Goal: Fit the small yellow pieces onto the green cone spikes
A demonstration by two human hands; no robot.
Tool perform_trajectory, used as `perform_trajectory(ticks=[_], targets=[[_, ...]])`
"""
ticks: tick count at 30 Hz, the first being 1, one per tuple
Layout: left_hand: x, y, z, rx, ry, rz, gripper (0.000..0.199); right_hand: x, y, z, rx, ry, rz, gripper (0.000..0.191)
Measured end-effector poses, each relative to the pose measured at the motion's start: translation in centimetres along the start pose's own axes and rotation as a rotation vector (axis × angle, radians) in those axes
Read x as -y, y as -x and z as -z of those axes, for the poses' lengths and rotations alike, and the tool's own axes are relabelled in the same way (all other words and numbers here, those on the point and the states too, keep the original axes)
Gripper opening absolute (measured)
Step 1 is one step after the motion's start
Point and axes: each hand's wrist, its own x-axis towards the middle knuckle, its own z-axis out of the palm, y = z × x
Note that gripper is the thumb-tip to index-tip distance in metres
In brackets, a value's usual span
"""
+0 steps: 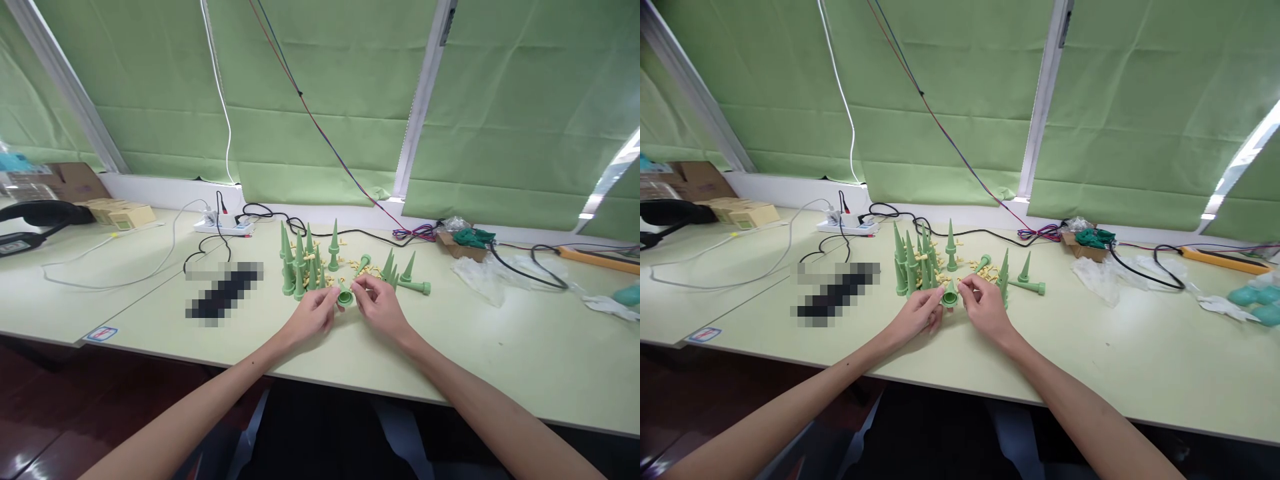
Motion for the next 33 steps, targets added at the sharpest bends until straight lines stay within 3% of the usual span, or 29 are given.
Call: perform_trajectory(ticks=[12, 18, 27, 30, 33], targets=[[0.5, -0.2, -0.1, -0.069, -0.238, -0.224, 0.027, 0.2, -0.2, 0.2, -0.039, 0.09, 0.017, 0.029], [1.3, -0.1, 0.0, -0.1, -0.289, -0.295, 0.023, 0.0, -0.4, 0.2, -0.026, 0.054, -0.044, 0.033], [0.6, -0.3, 0.0, -0.283, -0.259, -0.19, 0.028, 0.0, -0.4, 0.1, -0.12, -0.013, -0.059, 0.031], [0.3, -0.3, 0.1, -0.201, -0.242, -0.085, 0.052, 0.2, -0.2, 0.1, -0.092, -0.053, -0.026, 0.029], [0.1, -0.3, 0.2, -0.125, -0.187, -0.04, 0.057, 0.4, -0.1, 0.0, -0.016, -0.055, -0.004, 0.027]])
